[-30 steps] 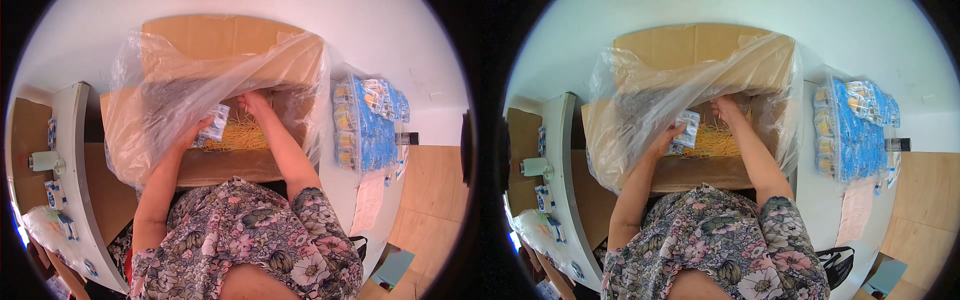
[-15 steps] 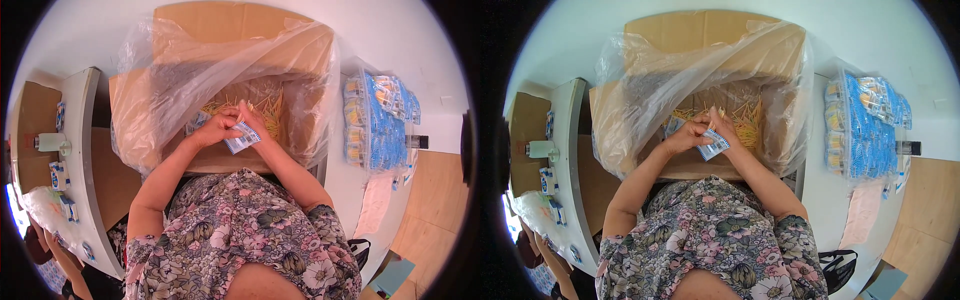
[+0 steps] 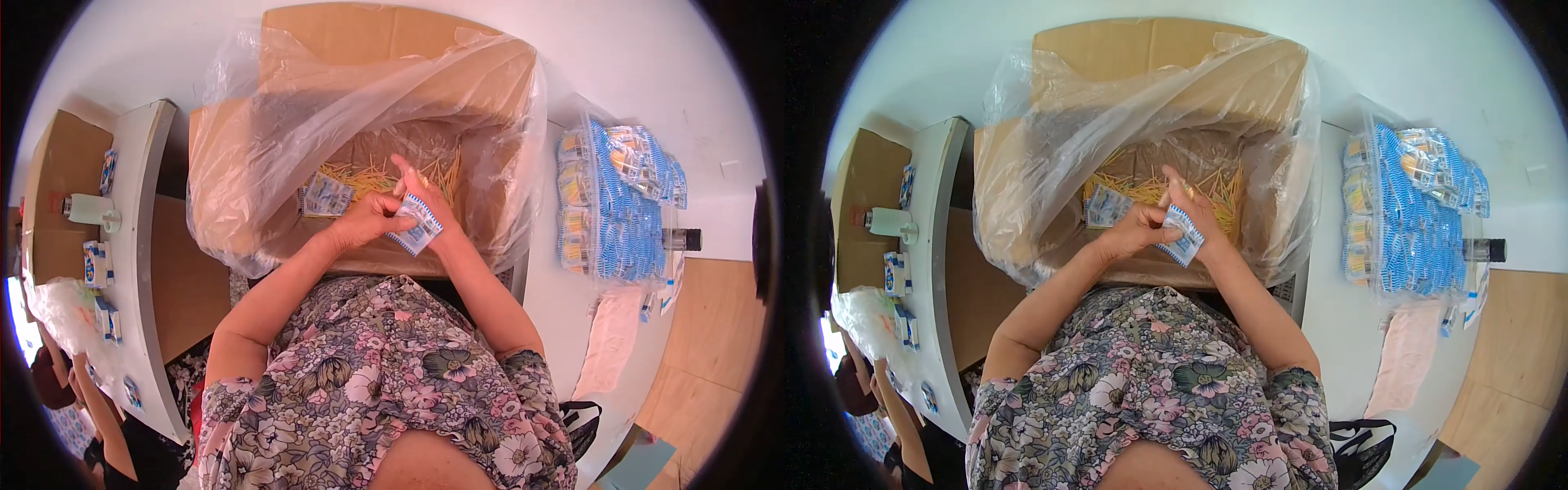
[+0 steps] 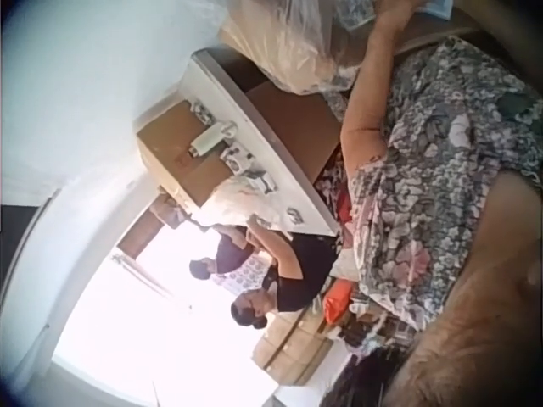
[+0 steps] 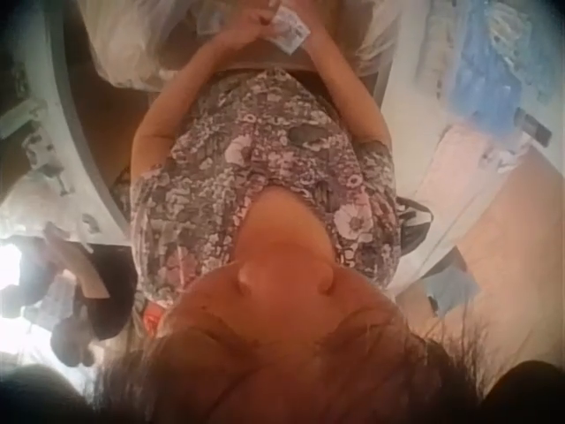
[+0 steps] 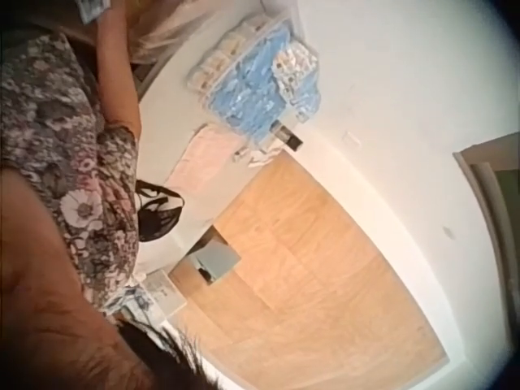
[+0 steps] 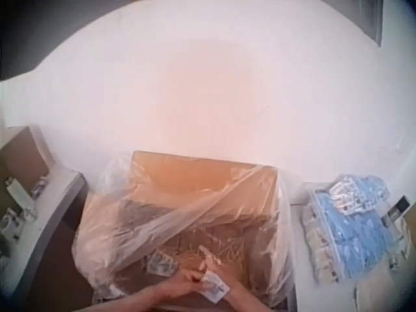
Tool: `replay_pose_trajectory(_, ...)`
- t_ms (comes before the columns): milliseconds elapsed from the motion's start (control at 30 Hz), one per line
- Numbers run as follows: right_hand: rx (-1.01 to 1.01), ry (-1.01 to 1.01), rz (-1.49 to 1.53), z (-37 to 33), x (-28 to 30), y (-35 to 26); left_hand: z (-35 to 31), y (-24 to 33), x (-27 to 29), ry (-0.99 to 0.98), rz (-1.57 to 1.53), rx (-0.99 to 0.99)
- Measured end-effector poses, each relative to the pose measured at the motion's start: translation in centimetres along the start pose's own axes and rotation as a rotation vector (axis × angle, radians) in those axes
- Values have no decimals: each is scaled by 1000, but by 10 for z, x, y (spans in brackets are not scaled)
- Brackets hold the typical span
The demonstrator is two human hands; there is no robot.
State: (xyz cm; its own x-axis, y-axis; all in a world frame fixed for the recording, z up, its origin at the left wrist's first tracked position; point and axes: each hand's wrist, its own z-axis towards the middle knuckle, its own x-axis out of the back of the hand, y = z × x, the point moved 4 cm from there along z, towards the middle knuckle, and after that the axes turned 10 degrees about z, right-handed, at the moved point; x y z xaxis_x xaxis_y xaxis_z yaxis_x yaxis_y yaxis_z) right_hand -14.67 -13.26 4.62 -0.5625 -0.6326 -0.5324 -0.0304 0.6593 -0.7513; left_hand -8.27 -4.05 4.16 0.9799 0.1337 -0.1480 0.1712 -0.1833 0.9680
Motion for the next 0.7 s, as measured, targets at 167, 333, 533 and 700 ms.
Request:
replay_pose_trajectory(167,86,-170,-65,-12,-1,-1,-5,10,-13,29,-29,-49)
replay_pose_trajectory(333,448,-230,-273,-23,-11,-45,-6,22,-11,39,243,-122)
replay_pose_trajectory(533,691,-375,-1004,-22,-20,-59,-5,21,-10,89,469,-175)
replay_pose_trajectory(700,590,17,-1069,-2,-8,-40,-3,30,-10,213,554,-376)
